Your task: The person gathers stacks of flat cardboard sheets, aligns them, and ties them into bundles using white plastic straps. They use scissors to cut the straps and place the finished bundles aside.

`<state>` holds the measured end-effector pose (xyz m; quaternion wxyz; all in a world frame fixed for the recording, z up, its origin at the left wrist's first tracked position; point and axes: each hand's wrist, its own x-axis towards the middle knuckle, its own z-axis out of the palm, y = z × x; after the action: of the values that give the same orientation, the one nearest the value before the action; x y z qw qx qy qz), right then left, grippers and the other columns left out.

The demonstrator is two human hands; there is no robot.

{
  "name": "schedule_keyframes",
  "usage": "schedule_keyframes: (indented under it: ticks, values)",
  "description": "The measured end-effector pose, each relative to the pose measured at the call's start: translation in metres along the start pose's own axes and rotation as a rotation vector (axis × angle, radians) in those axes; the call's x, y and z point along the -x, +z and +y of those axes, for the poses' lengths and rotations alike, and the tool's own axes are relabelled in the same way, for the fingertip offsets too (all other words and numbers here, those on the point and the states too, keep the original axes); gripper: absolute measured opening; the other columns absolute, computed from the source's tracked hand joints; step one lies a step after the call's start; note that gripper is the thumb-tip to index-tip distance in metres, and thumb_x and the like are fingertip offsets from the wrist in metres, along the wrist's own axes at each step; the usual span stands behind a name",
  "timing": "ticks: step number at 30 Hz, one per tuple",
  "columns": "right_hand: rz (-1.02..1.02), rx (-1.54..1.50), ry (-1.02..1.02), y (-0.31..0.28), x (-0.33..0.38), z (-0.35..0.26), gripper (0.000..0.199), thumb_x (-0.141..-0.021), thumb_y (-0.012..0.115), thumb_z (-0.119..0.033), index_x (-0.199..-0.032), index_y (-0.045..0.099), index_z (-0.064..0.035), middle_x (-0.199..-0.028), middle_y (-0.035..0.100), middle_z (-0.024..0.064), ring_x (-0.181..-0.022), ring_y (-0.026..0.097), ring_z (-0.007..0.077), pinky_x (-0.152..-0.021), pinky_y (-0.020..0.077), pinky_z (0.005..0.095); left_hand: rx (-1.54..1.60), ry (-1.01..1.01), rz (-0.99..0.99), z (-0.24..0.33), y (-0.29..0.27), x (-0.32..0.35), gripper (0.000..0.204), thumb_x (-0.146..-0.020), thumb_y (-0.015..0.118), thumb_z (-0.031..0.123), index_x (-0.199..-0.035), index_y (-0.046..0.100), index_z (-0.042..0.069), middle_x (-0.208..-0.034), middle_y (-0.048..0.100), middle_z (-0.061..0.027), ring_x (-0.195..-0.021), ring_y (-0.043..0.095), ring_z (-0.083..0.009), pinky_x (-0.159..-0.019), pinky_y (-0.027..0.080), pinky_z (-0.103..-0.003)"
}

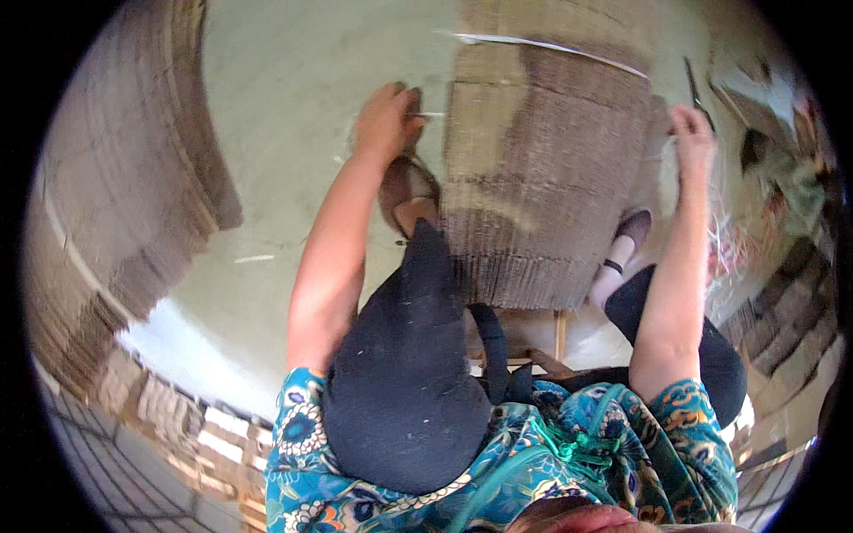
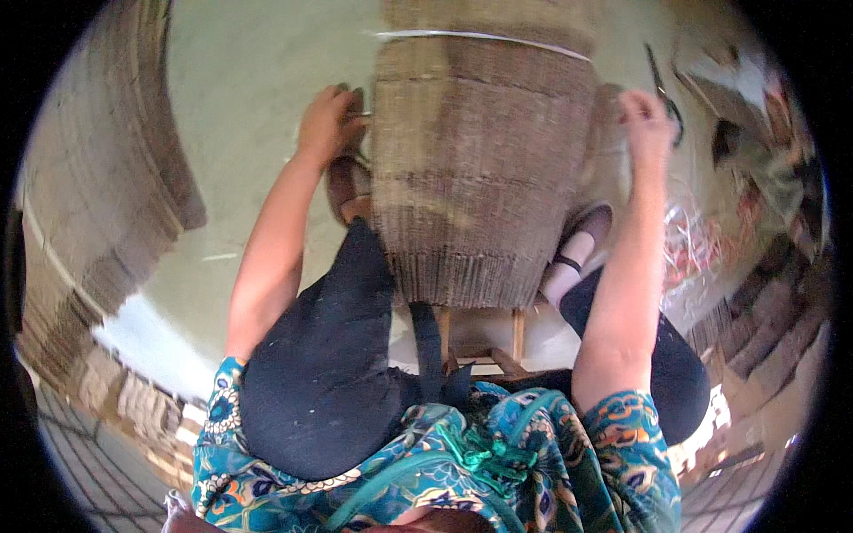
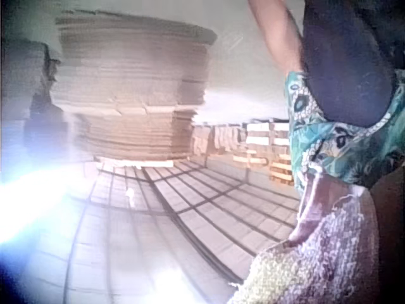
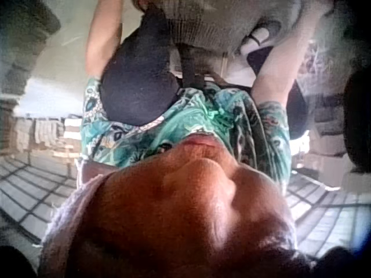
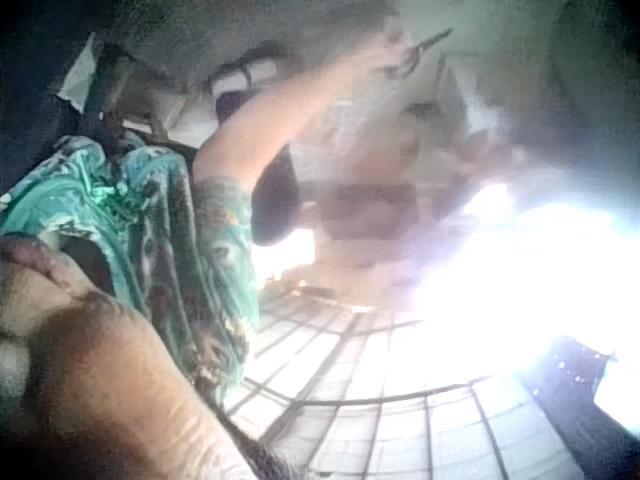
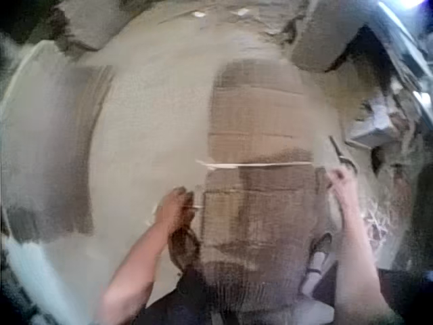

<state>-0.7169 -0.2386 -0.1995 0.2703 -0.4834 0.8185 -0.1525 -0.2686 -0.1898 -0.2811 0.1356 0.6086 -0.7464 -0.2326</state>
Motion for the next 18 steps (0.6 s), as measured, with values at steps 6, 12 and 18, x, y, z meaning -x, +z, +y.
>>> schedule_keyframes:
  ticks: [6, 12, 18]
  values:
    - [-0.284, 0.272, -0.172, 0.052, 0.049, 0.075, 0.052, -0.069, 0.072, -0.020, -0.118, 0.055, -0.0123, -0.124, 0.054, 0.0089, -0.111, 0.053, 0.0296, -0.089, 0.0447, 0.0378, -0.098, 0.051, -0.052, -0.005, 0.005, 0.016, 0.008, -0.075, 0.057, 0.012, -0.081, 0.061, 0.007, -0.082, 0.059, -0.0129, -0.082, 0.056, -0.0342, -0.070, 0.046, -0.044]
    - [-0.190, 0.439, -0.226, 0.078, 0.055, 0.086, 0.026, -0.082, 0.054, -0.015, -0.108, 0.057, -0.0121, -0.100, 0.059, 0.0180, -0.094, 0.057, 0.0398, -0.079, 0.0462, 0.0455, 0.006, -0.148, -0.105, 0.000, 0.019, 0.019, 0.014, -0.085, 0.050, 0.016, -0.084, 0.057, 0.004, -0.083, 0.061, -0.0181, -0.080, 0.057, -0.0399, -0.069, 0.045, -0.047]
    - [-0.101, 0.417, -0.122, 0.076, 0.030, 0.085, 0.019, -0.085, 0.050, -0.021, -0.097, 0.060, -0.0107, -0.093, 0.063, 0.0194, -0.089, 0.060, 0.0377, -0.076, 0.0472, 0.0466, 0.233, -0.258, -0.204, -0.011, 0.030, 0.015, 0.025, -0.085, 0.051, 0.025, -0.095, 0.060, 0.004, -0.086, 0.065, -0.0186, -0.083, 0.060, -0.0394, -0.070, 0.046, -0.045]
